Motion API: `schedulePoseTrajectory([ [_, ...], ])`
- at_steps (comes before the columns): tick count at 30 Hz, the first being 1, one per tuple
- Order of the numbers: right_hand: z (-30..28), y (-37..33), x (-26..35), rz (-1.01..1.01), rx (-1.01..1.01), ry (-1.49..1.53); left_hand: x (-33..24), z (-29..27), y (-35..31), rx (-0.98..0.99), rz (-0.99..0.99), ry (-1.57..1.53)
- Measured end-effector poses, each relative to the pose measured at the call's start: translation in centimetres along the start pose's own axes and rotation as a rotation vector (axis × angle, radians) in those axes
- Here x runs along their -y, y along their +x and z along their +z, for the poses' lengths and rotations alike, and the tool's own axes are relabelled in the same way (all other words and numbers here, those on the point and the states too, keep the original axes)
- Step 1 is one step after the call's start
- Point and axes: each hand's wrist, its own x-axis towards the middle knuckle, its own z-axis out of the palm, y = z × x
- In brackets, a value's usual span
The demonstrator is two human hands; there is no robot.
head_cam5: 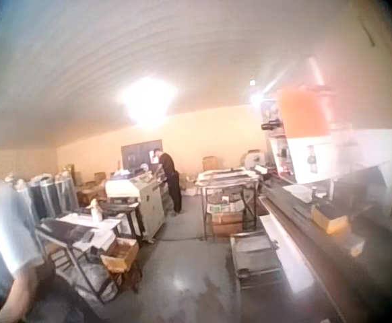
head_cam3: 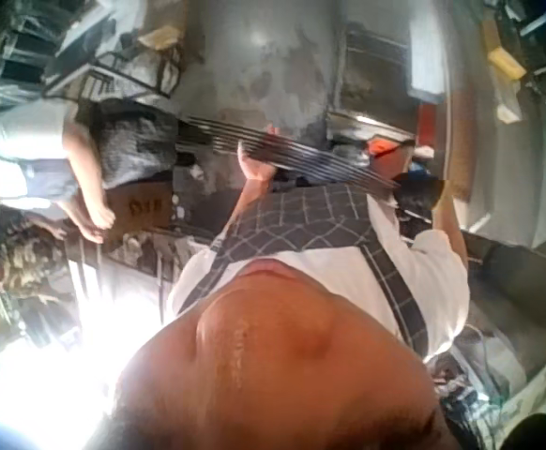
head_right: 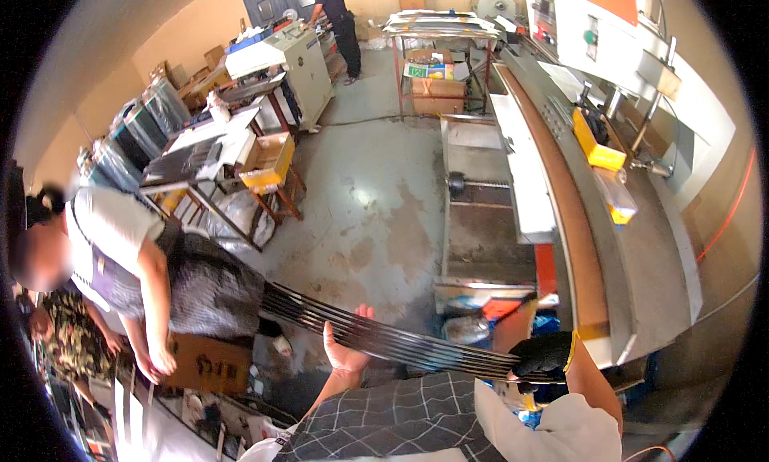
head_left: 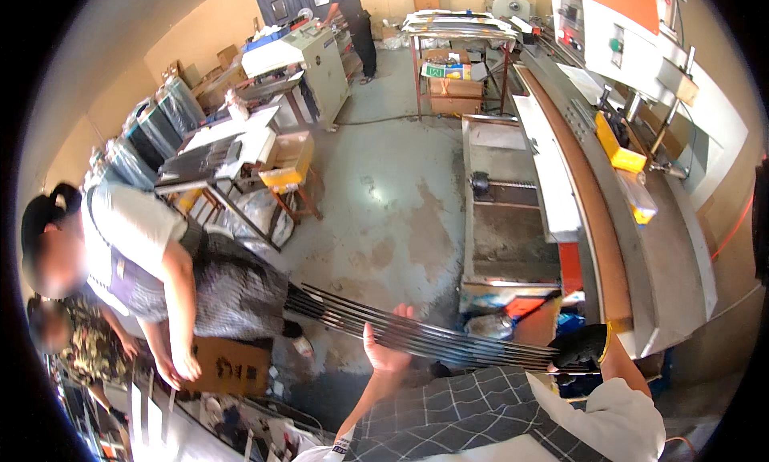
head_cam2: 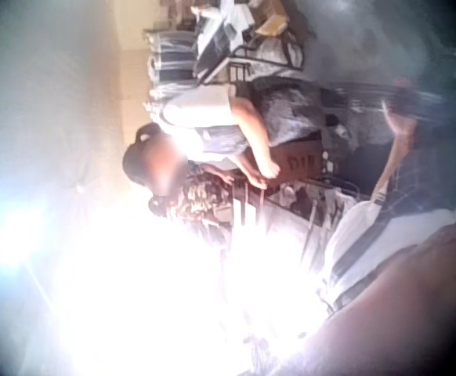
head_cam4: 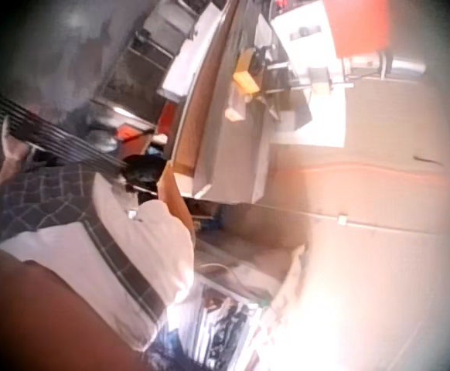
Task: The person sands long, thin metal rods on a metal workbench using sandpaper and a sanding block. They repeatedly pick up rods, sand them, and place them back on the table. The person also uses a handheld power tool to cut or grind the rods at one point.
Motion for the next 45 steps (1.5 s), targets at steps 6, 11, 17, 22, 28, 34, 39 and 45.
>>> schedulePoseTrajectory([
  [6,-8.4,6.9,7.8,0.034,-0.106,0.084,-8.8,9.4,14.6,0.034,-0.125,0.122],
  [11,-16.2,12.9,10.9,0.049,-0.163,0.178,-13.4,14.9,27.0,0.033,-0.198,0.148],
  [17,-28.8,21.8,12.9,0.053,-0.193,0.279,-18.2,20.6,43.0,-0.078,-0.129,0.108],
  [22,-43.6,30.6,17.2,-0.023,-0.186,0.182,-23.9,26.9,53.7,0.040,-0.090,0.174],
  [28,-63.3,39.4,24.3,-0.106,-0.194,0.045,-30.0,32.7,65.3,0.097,0.140,0.270],
  [34,-80.4,48.0,29.5,-0.138,-0.218,0.018,-35.5,39.8,82.8,0.188,0.185,0.358],
  [39,-92.2,51.9,33.3,-0.126,-0.250,0.069,-35.6,49.8,99.7,0.162,0.039,0.302],
  [45,-106.1,56.2,32.7,-0.160,-0.414,0.018,-33.7,58.9,120.1,0.254,-0.182,0.415],
])
